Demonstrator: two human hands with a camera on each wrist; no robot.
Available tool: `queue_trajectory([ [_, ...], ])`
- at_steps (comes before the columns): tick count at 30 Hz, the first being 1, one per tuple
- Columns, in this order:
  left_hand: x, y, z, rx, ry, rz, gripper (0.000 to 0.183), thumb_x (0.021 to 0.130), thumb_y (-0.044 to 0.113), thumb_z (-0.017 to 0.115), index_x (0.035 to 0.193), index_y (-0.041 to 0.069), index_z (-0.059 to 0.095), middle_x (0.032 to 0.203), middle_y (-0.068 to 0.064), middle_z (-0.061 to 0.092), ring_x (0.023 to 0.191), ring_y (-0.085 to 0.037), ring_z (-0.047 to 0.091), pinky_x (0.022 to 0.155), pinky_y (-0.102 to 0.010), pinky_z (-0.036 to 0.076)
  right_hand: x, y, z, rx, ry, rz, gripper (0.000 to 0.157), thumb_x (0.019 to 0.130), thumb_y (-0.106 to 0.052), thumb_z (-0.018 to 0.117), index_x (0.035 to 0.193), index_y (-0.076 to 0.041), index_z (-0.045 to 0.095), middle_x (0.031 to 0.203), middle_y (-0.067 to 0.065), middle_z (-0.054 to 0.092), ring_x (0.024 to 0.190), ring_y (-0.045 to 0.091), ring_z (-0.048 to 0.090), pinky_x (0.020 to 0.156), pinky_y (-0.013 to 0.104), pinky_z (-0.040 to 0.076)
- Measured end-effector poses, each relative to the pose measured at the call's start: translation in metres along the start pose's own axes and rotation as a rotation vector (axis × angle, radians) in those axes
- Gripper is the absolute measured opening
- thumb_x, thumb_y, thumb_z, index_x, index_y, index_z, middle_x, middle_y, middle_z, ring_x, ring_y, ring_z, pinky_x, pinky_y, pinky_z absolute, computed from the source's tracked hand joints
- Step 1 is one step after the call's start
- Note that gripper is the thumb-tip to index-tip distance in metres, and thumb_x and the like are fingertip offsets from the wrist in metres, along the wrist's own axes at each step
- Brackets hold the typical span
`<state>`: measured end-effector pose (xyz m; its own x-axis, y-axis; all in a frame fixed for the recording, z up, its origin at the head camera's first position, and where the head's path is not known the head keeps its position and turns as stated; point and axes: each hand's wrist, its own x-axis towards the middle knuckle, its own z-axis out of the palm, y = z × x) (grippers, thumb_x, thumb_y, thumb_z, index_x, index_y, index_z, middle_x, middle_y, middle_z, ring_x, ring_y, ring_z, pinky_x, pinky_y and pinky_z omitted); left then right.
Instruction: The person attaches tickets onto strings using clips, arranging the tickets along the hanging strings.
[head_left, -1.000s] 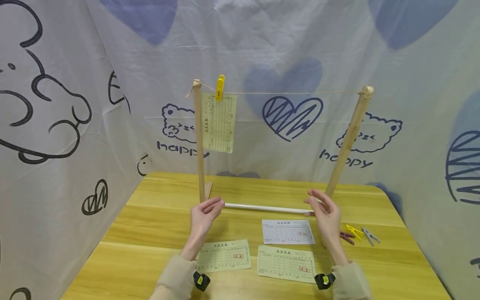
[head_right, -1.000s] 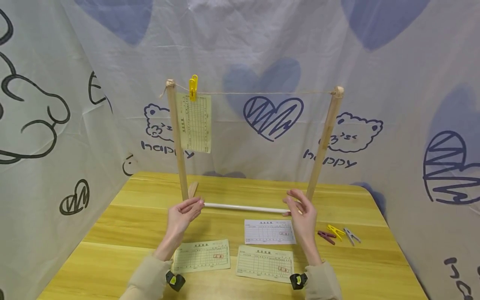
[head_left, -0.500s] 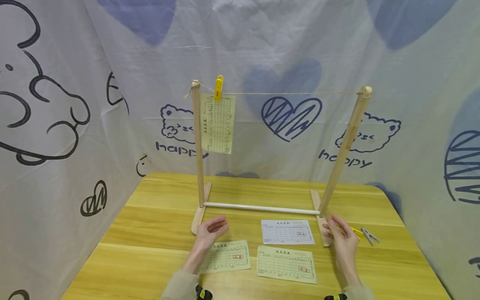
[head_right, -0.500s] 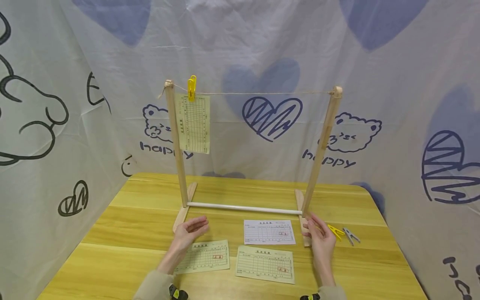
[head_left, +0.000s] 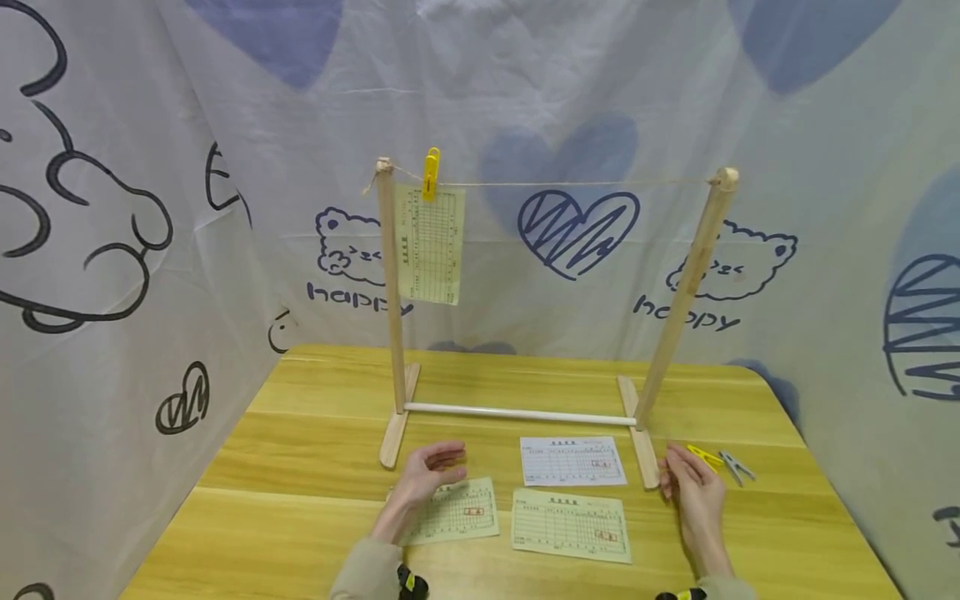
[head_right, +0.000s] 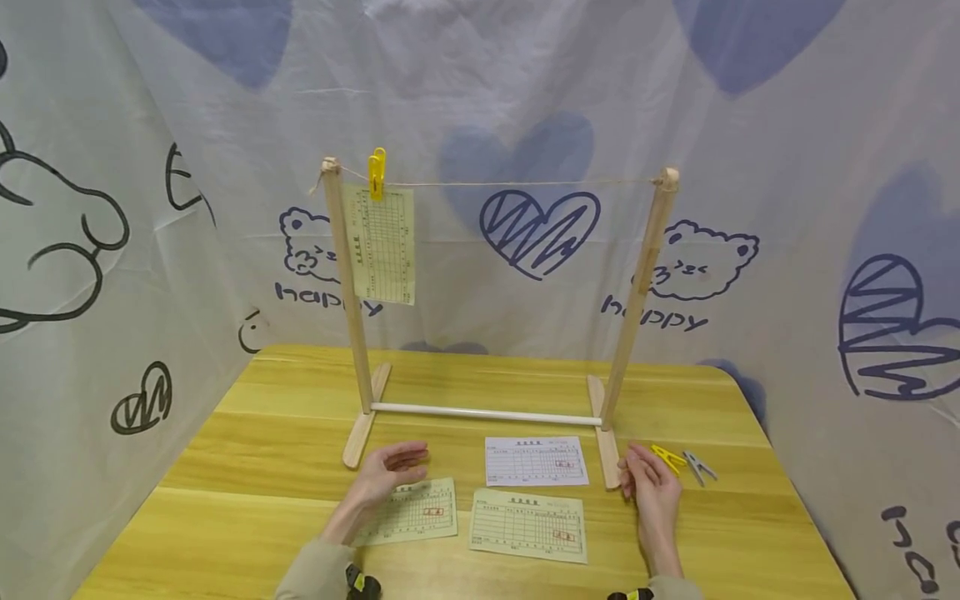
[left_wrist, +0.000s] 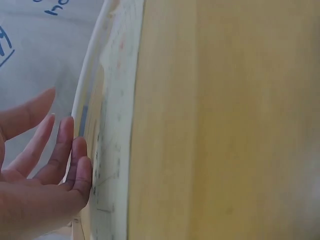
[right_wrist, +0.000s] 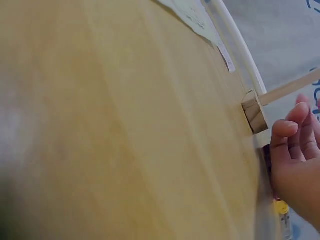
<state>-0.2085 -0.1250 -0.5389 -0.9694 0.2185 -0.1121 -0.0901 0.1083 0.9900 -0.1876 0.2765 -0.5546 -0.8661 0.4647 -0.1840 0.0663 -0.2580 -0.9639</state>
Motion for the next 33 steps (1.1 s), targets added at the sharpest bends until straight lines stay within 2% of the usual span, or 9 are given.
queue_trajectory([
  [4, 0.0049, -0.0026, -0.0051, -0.011, -0.02, -0.025, 0.049, 0.091, -0.001, 0.07, 0.135, -0.011, 0.054, 0.133, -0.031, 0.061, 0.125, -0.044, 0.057, 0.097, -0.035, 0.057, 0.0021, 0.0042, -0.0039, -0.031, -0.022, 0.024, 0.013, 0.1, -0.02, 0.064, 0.109, -0.014, 0.07, 0.074, -0.008, 0.072, 0.058, 0.004, 0.057, 0.049, 0.018, 0.046],
  [8, 0.0074, -0.0036, -0.0082, 0.003, -0.018, -0.041, 0.05, 0.088, -0.001, 0.073, 0.134, -0.011, 0.056, 0.131, -0.029, 0.063, 0.123, -0.041, 0.058, 0.096, -0.031, 0.056, 0.0031, 0.0078, -0.0047, -0.039, -0.012, 0.025, 0.012, 0.1, -0.019, 0.064, 0.108, -0.013, 0.069, 0.072, -0.008, 0.07, 0.06, 0.003, 0.056, 0.05, 0.016, 0.045],
  [13, 0.0061, -0.0036, -0.0082, 0.116, -0.029, -0.012, 0.053, 0.08, -0.003, 0.079, 0.129, -0.009, 0.06, 0.125, -0.028, 0.066, 0.11, -0.033, 0.061, 0.088, -0.026, 0.052, 0.003, 0.009, -0.0048, -0.065, -0.015, 0.031, 0.009, 0.1, -0.018, 0.063, 0.105, -0.013, 0.069, 0.071, -0.008, 0.068, 0.061, 0.002, 0.055, 0.051, 0.016, 0.045],
  [18, 0.0071, -0.0035, -0.0082, 0.21, -0.086, 0.038, 0.054, 0.073, -0.006, 0.083, 0.124, -0.01, 0.063, 0.122, -0.029, 0.067, 0.099, -0.027, 0.056, 0.08, -0.022, 0.046, 0.003, 0.009, -0.0065, -0.06, -0.043, 0.04, 0.008, 0.101, -0.016, 0.062, 0.102, -0.015, 0.07, 0.071, -0.007, 0.067, 0.06, 0.002, 0.053, 0.05, 0.016, 0.043],
  [24, 0.0085, -0.0046, -0.0062, 0.381, -0.133, 0.099, 0.056, 0.068, -0.009, 0.086, 0.12, -0.007, 0.067, 0.121, -0.023, 0.068, 0.098, -0.023, 0.053, 0.084, -0.029, 0.046, 0.0037, 0.009, -0.0082, -0.045, -0.078, 0.039, 0.01, 0.101, -0.014, 0.061, 0.1, -0.016, 0.071, 0.072, -0.006, 0.067, 0.06, 0.002, 0.051, 0.051, 0.015, 0.042],
  [29, 0.0097, -0.0043, -0.0045, 0.415, -0.113, 0.132, 0.051, 0.067, -0.013, 0.082, 0.115, -0.009, 0.068, 0.111, -0.023, 0.068, 0.092, -0.023, 0.052, 0.078, -0.026, 0.045, 0.0047, 0.0096, -0.0082, -0.06, -0.088, 0.04, 0.008, 0.101, -0.014, 0.061, 0.102, -0.014, 0.069, 0.072, -0.007, 0.068, 0.06, 0.002, 0.051, 0.051, 0.015, 0.043],
  [33, 0.0108, -0.0034, -0.0021, 0.386, -0.061, 0.11, 0.045, 0.069, -0.015, 0.079, 0.113, -0.011, 0.068, 0.102, -0.022, 0.067, 0.085, -0.021, 0.051, 0.07, -0.02, 0.041, 0.0053, 0.0102, -0.0076, -0.063, -0.091, 0.045, 0.009, 0.101, -0.013, 0.061, 0.103, -0.013, 0.069, 0.072, -0.007, 0.068, 0.06, 0.002, 0.051, 0.051, 0.016, 0.042],
])
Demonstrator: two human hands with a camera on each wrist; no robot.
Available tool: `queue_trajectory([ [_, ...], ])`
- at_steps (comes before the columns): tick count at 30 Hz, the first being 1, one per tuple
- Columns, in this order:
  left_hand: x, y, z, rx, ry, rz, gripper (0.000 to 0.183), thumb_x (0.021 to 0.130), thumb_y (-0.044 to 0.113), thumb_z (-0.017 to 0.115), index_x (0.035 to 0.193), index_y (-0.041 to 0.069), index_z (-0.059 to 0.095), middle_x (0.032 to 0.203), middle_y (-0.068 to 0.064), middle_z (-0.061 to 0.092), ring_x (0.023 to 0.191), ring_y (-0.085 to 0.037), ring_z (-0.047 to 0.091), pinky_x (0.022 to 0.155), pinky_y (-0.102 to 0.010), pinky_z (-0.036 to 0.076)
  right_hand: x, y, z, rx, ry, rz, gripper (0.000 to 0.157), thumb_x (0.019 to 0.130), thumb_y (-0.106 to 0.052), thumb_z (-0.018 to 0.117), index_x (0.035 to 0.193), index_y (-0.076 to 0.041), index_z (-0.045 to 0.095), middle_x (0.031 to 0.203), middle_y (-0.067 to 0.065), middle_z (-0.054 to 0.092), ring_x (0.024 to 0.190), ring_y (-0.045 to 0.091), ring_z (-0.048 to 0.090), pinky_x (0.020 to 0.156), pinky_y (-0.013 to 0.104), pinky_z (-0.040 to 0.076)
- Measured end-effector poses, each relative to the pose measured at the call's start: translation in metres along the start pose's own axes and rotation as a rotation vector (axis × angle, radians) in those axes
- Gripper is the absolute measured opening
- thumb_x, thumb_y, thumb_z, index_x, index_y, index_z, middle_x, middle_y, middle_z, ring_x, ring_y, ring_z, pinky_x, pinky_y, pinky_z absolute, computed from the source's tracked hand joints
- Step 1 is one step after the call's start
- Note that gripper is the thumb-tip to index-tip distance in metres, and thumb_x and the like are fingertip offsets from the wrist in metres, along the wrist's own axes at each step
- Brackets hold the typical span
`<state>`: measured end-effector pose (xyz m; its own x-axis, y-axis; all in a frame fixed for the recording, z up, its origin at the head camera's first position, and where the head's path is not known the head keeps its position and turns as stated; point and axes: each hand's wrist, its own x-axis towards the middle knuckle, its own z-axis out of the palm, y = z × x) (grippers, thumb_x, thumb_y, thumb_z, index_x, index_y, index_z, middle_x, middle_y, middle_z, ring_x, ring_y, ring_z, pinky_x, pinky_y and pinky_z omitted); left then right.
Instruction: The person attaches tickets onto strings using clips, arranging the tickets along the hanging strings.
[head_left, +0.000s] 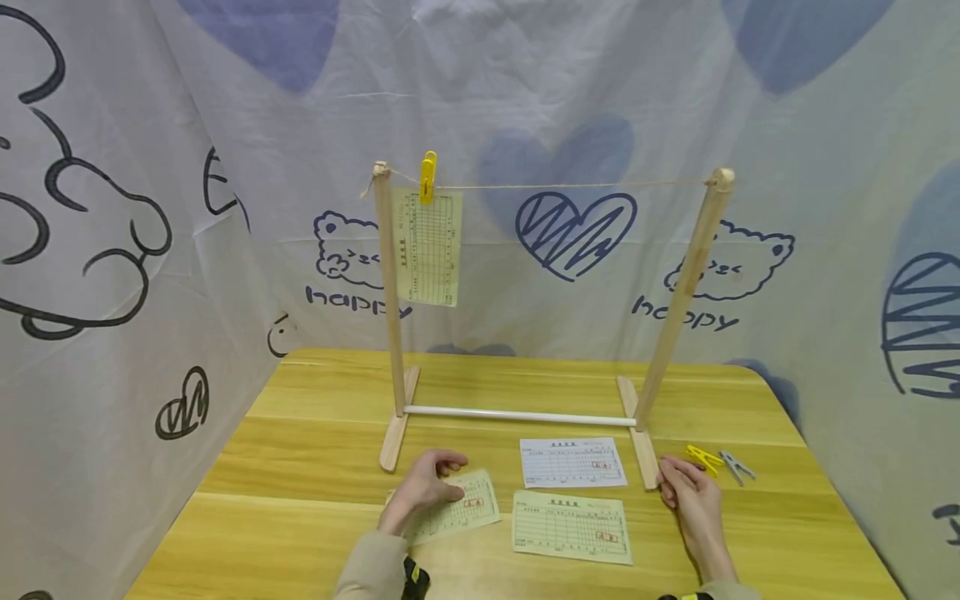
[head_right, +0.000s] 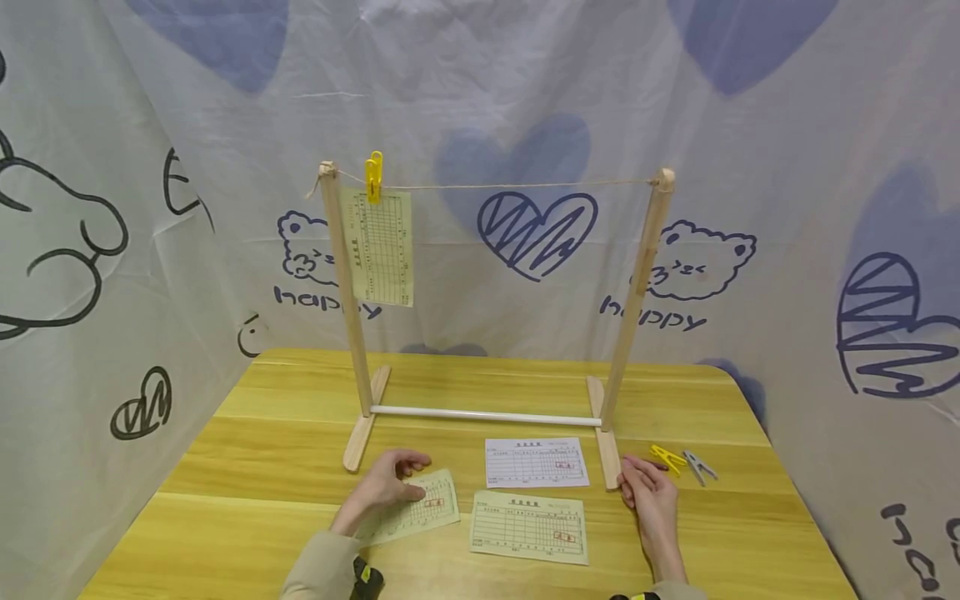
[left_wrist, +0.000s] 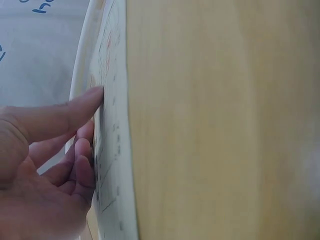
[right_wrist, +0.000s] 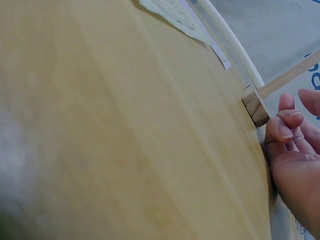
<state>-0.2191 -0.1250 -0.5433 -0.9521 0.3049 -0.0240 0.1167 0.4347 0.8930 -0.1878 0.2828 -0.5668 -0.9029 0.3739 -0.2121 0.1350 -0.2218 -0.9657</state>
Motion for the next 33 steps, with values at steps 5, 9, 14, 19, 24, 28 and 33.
queue_trajectory([
  [5, 0.0027, 0.0021, 0.0027, 0.006, 0.057, -0.032, 0.041, 0.074, -0.009, 0.079, 0.114, -0.01, 0.068, 0.1, -0.019, 0.067, 0.082, -0.018, 0.05, 0.067, -0.019, 0.039, 0.0001, -0.0001, 0.0, 0.011, -0.012, -0.01, 0.01, 0.101, -0.013, 0.061, 0.099, -0.015, 0.07, 0.071, -0.007, 0.067, 0.059, 0.002, 0.051, 0.05, 0.015, 0.042],
  [9, 0.0032, 0.004, 0.0019, 0.053, 0.055, -0.033, 0.046, 0.074, 0.0, 0.085, 0.116, -0.007, 0.068, 0.107, -0.019, 0.07, 0.088, -0.021, 0.055, 0.074, -0.023, 0.044, 0.0, -0.0004, -0.0006, 0.022, -0.038, -0.027, 0.011, 0.101, -0.013, 0.062, 0.096, -0.018, 0.071, 0.071, -0.008, 0.066, 0.059, 0.001, 0.05, 0.05, 0.014, 0.041],
  [14, 0.0009, 0.0064, -0.0015, 0.154, 0.017, -0.025, 0.058, 0.065, 0.001, 0.091, 0.118, -0.005, 0.069, 0.111, -0.018, 0.069, 0.097, -0.025, 0.059, 0.084, -0.034, 0.05, -0.0002, -0.0015, -0.0015, 0.021, -0.05, -0.021, 0.012, 0.101, -0.013, 0.062, 0.095, -0.019, 0.071, 0.07, -0.008, 0.066, 0.058, 0.001, 0.049, 0.05, 0.014, 0.041],
  [19, -0.0013, 0.0086, -0.0027, 0.234, 0.023, -0.013, 0.057, 0.06, 0.0, 0.093, 0.113, -0.002, 0.07, 0.105, -0.016, 0.065, 0.096, -0.026, 0.057, 0.085, -0.038, 0.049, 0.0002, -0.0021, -0.0025, 0.0, -0.051, -0.008, 0.009, 0.101, -0.014, 0.061, 0.099, -0.017, 0.069, 0.071, -0.008, 0.066, 0.059, 0.002, 0.049, 0.05, 0.015, 0.041],
  [24, -0.0008, 0.0081, -0.0016, 0.273, 0.04, -0.005, 0.054, 0.061, 0.002, 0.093, 0.11, 0.0, 0.071, 0.103, -0.015, 0.064, 0.094, -0.025, 0.056, 0.083, -0.038, 0.047, 0.0007, -0.0015, -0.0033, -0.015, -0.056, -0.004, 0.008, 0.101, -0.013, 0.06, 0.104, -0.014, 0.068, 0.072, -0.007, 0.066, 0.06, 0.002, 0.05, 0.051, 0.015, 0.042],
  [28, -0.0003, 0.0064, 0.0006, 0.289, 0.056, -0.003, 0.054, 0.062, 0.004, 0.093, 0.111, 0.001, 0.07, 0.108, -0.015, 0.066, 0.1, -0.029, 0.058, 0.09, -0.045, 0.047, 0.0008, -0.0012, -0.0026, -0.016, -0.05, 0.004, 0.008, 0.101, -0.013, 0.06, 0.104, -0.013, 0.068, 0.072, -0.007, 0.067, 0.059, 0.002, 0.05, 0.051, 0.015, 0.042],
  [33, -0.0001, 0.005, 0.0031, 0.289, 0.071, -0.012, 0.055, 0.063, 0.004, 0.092, 0.111, 0.003, 0.068, 0.11, -0.014, 0.066, 0.105, -0.031, 0.057, 0.096, -0.05, 0.043, -0.0002, -0.0016, -0.002, 0.0, -0.054, 0.022, 0.013, 0.101, -0.011, 0.059, 0.099, -0.017, 0.07, 0.072, -0.007, 0.067, 0.059, 0.002, 0.051, 0.051, 0.015, 0.042],
])
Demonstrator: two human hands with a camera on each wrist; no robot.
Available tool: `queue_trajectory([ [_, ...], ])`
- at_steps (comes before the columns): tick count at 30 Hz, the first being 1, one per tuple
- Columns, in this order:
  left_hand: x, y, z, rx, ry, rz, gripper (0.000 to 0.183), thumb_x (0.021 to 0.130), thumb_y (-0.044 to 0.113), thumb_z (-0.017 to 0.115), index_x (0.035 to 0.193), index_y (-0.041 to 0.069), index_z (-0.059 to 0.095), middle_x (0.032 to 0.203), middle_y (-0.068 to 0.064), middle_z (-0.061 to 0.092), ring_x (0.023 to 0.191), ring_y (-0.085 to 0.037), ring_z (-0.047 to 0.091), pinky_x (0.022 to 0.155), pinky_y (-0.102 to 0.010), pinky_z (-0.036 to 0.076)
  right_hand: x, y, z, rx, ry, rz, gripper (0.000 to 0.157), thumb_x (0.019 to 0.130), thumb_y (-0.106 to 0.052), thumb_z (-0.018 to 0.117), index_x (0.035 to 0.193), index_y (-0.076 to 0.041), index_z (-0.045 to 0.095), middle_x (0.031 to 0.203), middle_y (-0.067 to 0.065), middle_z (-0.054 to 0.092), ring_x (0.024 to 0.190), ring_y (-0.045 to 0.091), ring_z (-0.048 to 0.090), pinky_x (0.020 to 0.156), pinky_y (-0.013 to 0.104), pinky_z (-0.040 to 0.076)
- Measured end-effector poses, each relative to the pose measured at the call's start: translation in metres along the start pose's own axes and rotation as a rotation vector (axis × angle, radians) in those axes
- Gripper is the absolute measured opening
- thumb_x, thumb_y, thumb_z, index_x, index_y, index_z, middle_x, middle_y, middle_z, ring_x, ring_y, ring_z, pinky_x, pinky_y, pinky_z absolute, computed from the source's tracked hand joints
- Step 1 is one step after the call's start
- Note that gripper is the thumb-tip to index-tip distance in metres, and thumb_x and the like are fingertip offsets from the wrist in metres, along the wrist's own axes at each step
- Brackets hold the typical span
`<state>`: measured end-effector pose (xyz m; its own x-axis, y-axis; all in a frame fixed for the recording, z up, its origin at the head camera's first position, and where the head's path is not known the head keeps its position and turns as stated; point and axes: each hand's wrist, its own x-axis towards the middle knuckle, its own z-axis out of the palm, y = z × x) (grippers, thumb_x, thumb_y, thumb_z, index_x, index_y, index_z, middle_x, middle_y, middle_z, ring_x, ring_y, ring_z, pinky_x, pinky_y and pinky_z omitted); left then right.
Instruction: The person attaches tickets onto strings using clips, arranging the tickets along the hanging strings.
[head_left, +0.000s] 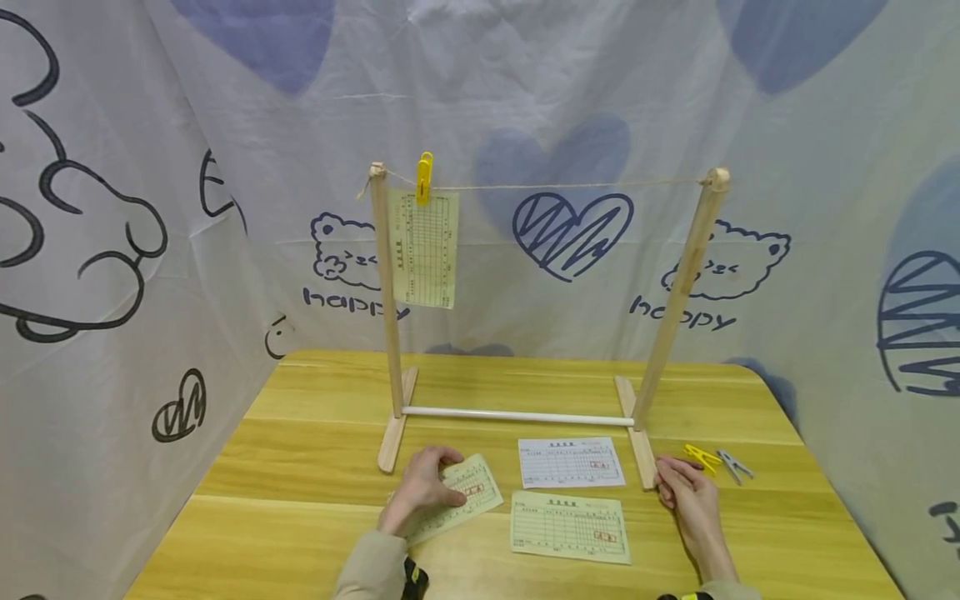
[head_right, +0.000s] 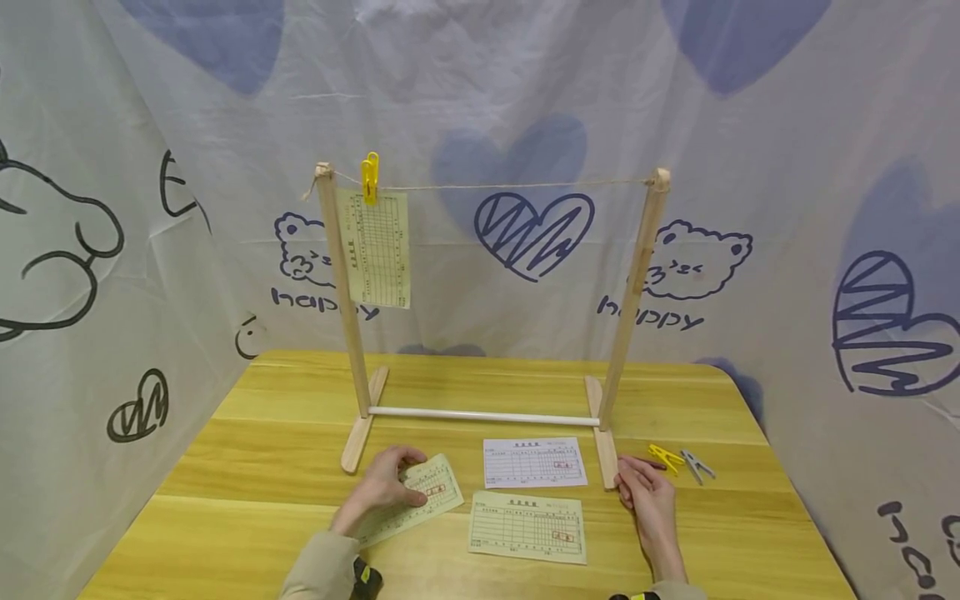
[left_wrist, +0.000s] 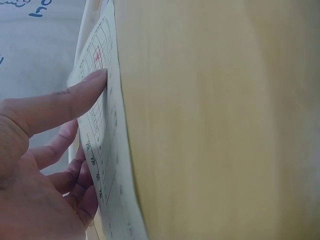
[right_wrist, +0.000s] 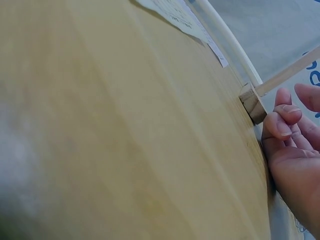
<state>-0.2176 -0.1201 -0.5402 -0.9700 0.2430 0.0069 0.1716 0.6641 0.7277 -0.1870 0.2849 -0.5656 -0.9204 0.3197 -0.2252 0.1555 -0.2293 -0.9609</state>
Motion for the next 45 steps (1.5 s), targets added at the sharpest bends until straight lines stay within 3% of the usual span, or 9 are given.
queue_trajectory([
  [6, 0.001, -0.002, 0.0, -0.087, -0.021, 0.01, 0.055, 0.063, -0.002, 0.091, 0.111, -0.001, 0.064, 0.102, -0.012, 0.066, 0.092, -0.021, 0.056, 0.082, -0.031, 0.047, -0.001, 0.0, 0.0, -0.003, -0.008, 0.0, 0.015, 0.102, -0.01, 0.058, 0.097, -0.02, 0.07, 0.072, -0.007, 0.067, 0.059, 0.002, 0.05, 0.051, 0.015, 0.042],
  [9, 0.001, -0.003, 0.0, -0.139, -0.037, -0.005, 0.056, 0.063, -0.005, 0.089, 0.112, -0.002, 0.061, 0.099, -0.012, 0.065, 0.087, -0.018, 0.055, 0.078, -0.027, 0.046, -0.001, -0.001, 0.0, -0.011, -0.006, -0.001, 0.012, 0.101, -0.012, 0.059, 0.1, -0.018, 0.069, 0.072, -0.007, 0.067, 0.059, 0.002, 0.05, 0.05, 0.016, 0.042],
  [16, 0.003, -0.003, 0.0, -0.199, -0.045, -0.04, 0.056, 0.064, -0.008, 0.087, 0.113, -0.002, 0.058, 0.099, -0.014, 0.063, 0.088, -0.019, 0.056, 0.079, -0.028, 0.046, -0.001, -0.001, 0.001, -0.012, -0.003, 0.005, 0.009, 0.101, -0.013, 0.061, 0.102, -0.016, 0.069, 0.072, -0.007, 0.067, 0.059, 0.002, 0.05, 0.05, 0.016, 0.042],
  [24, 0.005, -0.004, -0.002, -0.209, 0.001, -0.125, 0.062, 0.068, -0.007, 0.085, 0.122, -0.002, 0.056, 0.099, -0.018, 0.065, 0.083, -0.021, 0.061, 0.068, -0.027, 0.05, 0.0, 0.001, -0.001, -0.004, -0.018, -0.019, 0.009, 0.101, -0.013, 0.062, 0.101, -0.015, 0.07, 0.073, -0.006, 0.067, 0.059, 0.002, 0.05, 0.05, 0.015, 0.041],
  [29, 0.007, -0.005, -0.003, -0.168, 0.04, -0.113, 0.044, 0.076, -0.002, 0.082, 0.115, -0.006, 0.064, 0.094, -0.017, 0.07, 0.08, -0.019, 0.062, 0.066, -0.027, 0.052, 0.0, 0.001, -0.001, -0.01, -0.02, -0.023, 0.008, 0.101, -0.013, 0.062, 0.102, -0.015, 0.07, 0.073, -0.006, 0.067, 0.059, 0.002, 0.05, 0.05, 0.015, 0.041],
  [35, 0.004, -0.006, -0.005, -0.222, 0.015, -0.102, 0.02, 0.09, 0.006, 0.072, 0.106, -0.006, 0.072, 0.086, -0.014, 0.072, 0.068, -0.013, 0.06, 0.057, -0.023, 0.05, -0.001, 0.0, 0.001, -0.033, -0.005, -0.014, 0.012, 0.101, -0.015, 0.062, 0.11, -0.009, 0.067, 0.073, -0.006, 0.067, 0.06, 0.002, 0.05, 0.051, 0.015, 0.042],
  [40, 0.003, -0.008, -0.008, -0.245, 0.006, -0.093, 0.018, 0.098, 0.01, 0.063, 0.098, -0.006, 0.072, 0.077, -0.013, 0.068, 0.062, -0.012, 0.055, 0.052, -0.02, 0.044, -0.002, 0.0, 0.0, -0.003, -0.022, -0.037, 0.009, 0.101, -0.015, 0.062, 0.106, -0.012, 0.069, 0.074, -0.007, 0.068, 0.06, 0.002, 0.051, 0.051, 0.015, 0.042],
  [45, 0.004, -0.008, -0.009, -0.235, -0.017, -0.092, 0.023, 0.101, 0.013, 0.059, 0.092, -0.004, 0.071, 0.072, -0.01, 0.064, 0.059, -0.011, 0.051, 0.051, -0.02, 0.04, -0.004, 0.0, -0.009, 0.128, 0.022, -0.113, 0.014, 0.1, -0.011, 0.063, 0.096, -0.017, 0.074, 0.071, -0.006, 0.068, 0.056, 0.002, 0.051, 0.047, 0.015, 0.041],
])
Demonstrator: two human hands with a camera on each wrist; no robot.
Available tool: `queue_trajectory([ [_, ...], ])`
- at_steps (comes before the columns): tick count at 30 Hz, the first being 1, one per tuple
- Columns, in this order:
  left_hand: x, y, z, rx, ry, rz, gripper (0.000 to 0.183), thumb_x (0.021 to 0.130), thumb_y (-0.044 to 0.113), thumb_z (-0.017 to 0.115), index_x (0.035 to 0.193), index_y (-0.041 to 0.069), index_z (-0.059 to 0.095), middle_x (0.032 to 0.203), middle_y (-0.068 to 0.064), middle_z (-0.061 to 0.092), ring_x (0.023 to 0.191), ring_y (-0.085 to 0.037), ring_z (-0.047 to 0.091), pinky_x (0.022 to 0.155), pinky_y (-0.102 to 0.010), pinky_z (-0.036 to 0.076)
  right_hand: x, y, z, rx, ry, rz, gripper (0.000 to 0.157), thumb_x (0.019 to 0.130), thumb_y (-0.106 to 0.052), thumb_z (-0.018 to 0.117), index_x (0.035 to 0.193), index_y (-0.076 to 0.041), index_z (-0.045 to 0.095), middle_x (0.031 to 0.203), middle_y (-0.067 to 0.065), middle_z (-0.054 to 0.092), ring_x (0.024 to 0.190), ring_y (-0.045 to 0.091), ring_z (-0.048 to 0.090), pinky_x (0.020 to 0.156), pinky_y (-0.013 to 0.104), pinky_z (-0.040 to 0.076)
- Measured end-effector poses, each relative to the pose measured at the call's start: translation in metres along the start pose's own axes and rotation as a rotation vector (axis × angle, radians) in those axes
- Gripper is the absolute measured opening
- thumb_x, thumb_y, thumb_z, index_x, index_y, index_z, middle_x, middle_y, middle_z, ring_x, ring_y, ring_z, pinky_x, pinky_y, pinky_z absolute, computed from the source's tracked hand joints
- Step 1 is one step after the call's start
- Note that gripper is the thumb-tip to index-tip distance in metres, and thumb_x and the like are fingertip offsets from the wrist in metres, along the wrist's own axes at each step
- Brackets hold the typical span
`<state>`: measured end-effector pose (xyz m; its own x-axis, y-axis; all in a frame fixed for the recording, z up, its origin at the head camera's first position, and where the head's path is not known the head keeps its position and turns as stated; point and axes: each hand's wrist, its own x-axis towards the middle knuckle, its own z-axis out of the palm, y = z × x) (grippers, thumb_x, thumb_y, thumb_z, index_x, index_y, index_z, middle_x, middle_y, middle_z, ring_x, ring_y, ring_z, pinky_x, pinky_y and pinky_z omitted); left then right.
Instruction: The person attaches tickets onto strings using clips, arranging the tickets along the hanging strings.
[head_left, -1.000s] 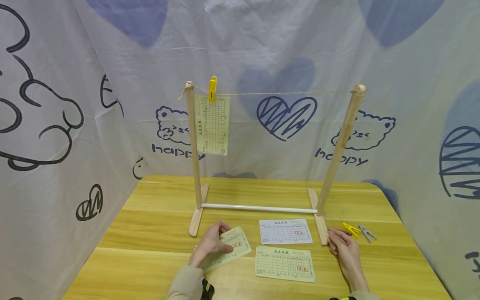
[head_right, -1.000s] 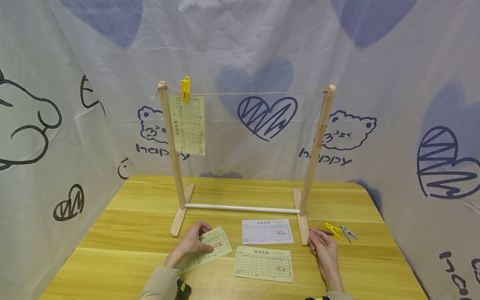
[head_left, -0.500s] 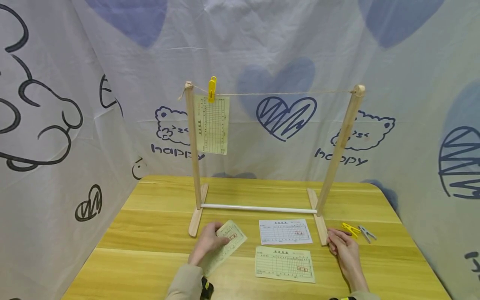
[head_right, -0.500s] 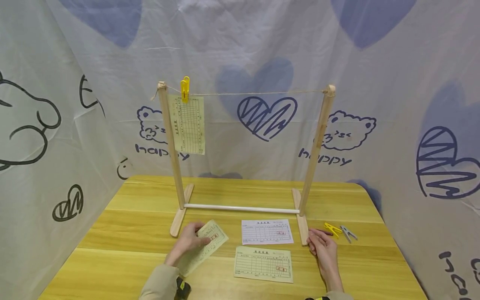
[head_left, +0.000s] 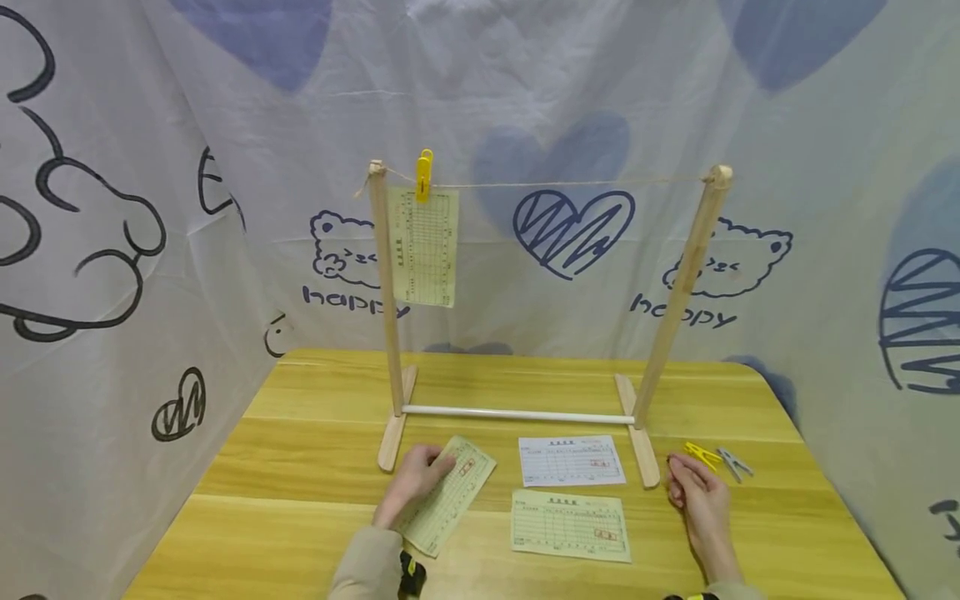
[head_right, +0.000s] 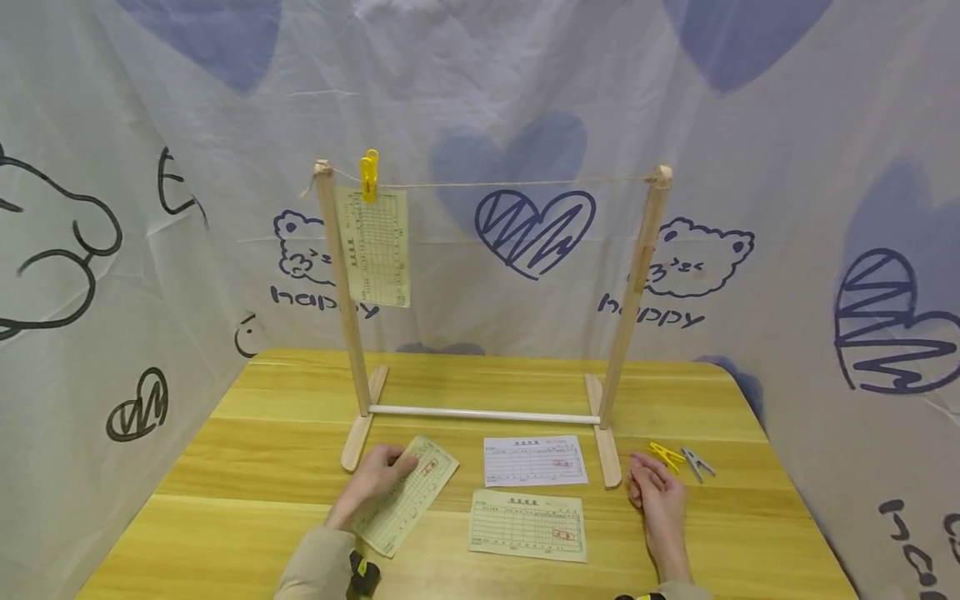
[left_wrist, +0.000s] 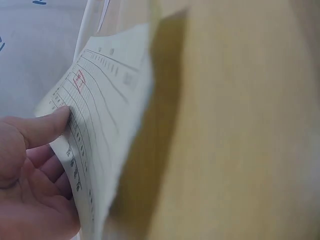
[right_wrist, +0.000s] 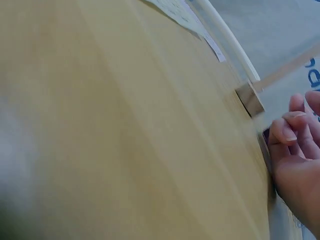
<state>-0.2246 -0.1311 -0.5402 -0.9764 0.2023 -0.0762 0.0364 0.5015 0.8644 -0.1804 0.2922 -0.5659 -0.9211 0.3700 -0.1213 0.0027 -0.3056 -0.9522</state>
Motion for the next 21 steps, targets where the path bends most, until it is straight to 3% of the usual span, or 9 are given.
queue_trajectory([
  [3, 0.002, 0.0, 0.0, 0.002, -0.006, -0.009, 0.023, 0.102, 0.014, 0.058, 0.094, -0.003, 0.071, 0.073, -0.009, 0.063, 0.06, -0.011, 0.05, 0.052, -0.02, 0.04, 0.002, -0.002, -0.009, 0.038, 0.133, -0.056, 0.013, 0.097, -0.007, 0.065, 0.094, -0.014, 0.075, 0.067, -0.006, 0.067, 0.052, 0.003, 0.05, 0.043, 0.016, 0.039],
  [7, 0.003, 0.0, 0.0, 0.003, 0.004, -0.037, 0.023, 0.102, 0.015, 0.058, 0.097, -0.003, 0.072, 0.075, -0.009, 0.065, 0.061, -0.011, 0.052, 0.053, -0.02, 0.041, 0.005, -0.001, -0.017, -0.022, 0.269, -0.087, 0.008, 0.094, -0.004, 0.069, 0.1, -0.006, 0.074, 0.066, -0.008, 0.066, 0.051, 0.003, 0.051, 0.042, 0.016, 0.04],
  [14, 0.003, -0.001, 0.0, -0.002, 0.002, -0.038, 0.023, 0.102, 0.015, 0.058, 0.099, -0.003, 0.072, 0.077, -0.01, 0.066, 0.062, -0.011, 0.054, 0.054, -0.022, 0.043, 0.005, 0.006, -0.017, -0.213, 0.316, -0.128, 0.031, 0.09, -0.005, 0.073, 0.118, 0.007, 0.067, 0.076, -0.015, 0.067, 0.06, -0.001, 0.058, 0.051, 0.013, 0.047],
  [17, 0.003, -0.002, 0.001, -0.011, -0.005, -0.033, 0.023, 0.102, 0.015, 0.058, 0.1, -0.004, 0.071, 0.077, -0.01, 0.067, 0.062, -0.012, 0.055, 0.054, -0.023, 0.044, 0.005, 0.008, -0.017, -0.221, 0.343, -0.153, 0.026, 0.089, -0.001, 0.072, 0.113, 0.005, 0.069, 0.076, -0.017, 0.065, 0.06, -0.004, 0.058, 0.053, 0.01, 0.047],
  [21, 0.003, -0.004, 0.001, -0.018, -0.008, -0.026, 0.023, 0.102, 0.014, 0.058, 0.102, -0.005, 0.071, 0.078, -0.011, 0.067, 0.062, -0.012, 0.055, 0.055, -0.023, 0.045, 0.004, 0.006, -0.017, -0.375, 0.368, -0.16, 0.026, 0.088, -0.002, 0.07, 0.113, 0.003, 0.069, 0.073, -0.025, 0.057, 0.062, -0.01, 0.053, 0.055, 0.007, 0.046],
])
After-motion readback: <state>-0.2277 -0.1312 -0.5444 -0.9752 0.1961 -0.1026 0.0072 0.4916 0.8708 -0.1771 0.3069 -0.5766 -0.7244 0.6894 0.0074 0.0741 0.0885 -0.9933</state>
